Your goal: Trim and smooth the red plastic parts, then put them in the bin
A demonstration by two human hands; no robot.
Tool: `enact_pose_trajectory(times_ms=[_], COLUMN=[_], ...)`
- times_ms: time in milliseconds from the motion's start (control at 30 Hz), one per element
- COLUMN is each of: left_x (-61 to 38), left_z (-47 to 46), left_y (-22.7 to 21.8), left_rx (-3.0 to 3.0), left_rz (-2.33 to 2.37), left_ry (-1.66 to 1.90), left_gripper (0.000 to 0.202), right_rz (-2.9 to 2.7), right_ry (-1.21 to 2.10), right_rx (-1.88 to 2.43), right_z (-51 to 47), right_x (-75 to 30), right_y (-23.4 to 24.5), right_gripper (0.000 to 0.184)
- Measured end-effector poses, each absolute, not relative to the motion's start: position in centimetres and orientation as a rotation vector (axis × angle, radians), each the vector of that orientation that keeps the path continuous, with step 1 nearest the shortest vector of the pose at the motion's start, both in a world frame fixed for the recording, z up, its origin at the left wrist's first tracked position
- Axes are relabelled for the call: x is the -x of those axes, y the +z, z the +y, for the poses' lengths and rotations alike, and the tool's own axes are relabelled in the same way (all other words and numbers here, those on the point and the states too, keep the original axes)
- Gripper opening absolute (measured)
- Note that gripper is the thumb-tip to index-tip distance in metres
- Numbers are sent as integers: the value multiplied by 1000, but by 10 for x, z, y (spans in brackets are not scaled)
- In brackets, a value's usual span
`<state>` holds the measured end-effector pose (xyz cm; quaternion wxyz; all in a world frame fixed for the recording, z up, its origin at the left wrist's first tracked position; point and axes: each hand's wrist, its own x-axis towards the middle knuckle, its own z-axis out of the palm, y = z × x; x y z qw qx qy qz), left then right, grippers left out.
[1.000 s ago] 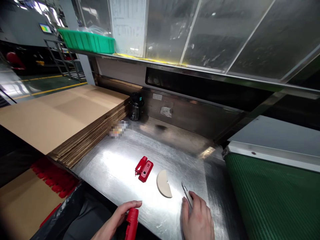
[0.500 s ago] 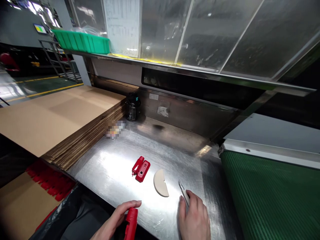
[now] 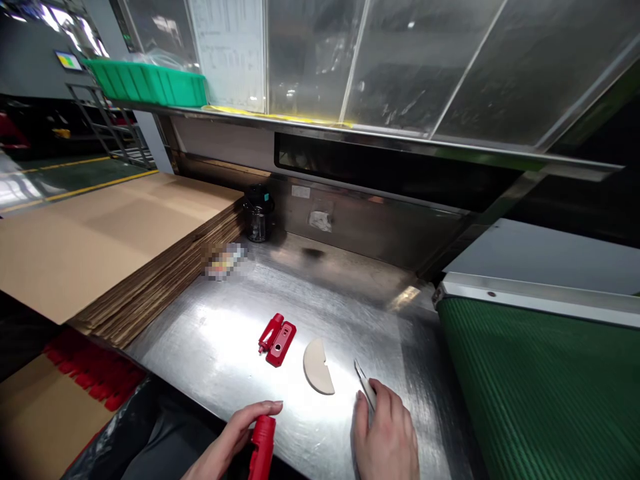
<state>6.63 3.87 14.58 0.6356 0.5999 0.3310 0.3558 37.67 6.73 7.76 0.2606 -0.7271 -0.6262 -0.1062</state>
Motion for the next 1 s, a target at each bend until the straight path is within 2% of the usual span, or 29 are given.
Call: enact_pose_trajectory(times_ms=[433, 900, 1000], left_x=[-70, -76, -73], left_z=[50, 54, 53], left_y=[122, 143, 148], left_rx=[-1331, -1436, -1459], left_rz=[776, 727, 684], left_ry=[719, 753, 762], left_gripper=[80, 73, 87], right_rz=[-1700, -1713, -1725], right_ry=[-331, -287, -273], right_rx=[1965, 1968, 1981], right_z=[68, 67, 67], right_x=[-376, -380, -379], right_y=[78, 77, 78], right_gripper=[60, 53, 50])
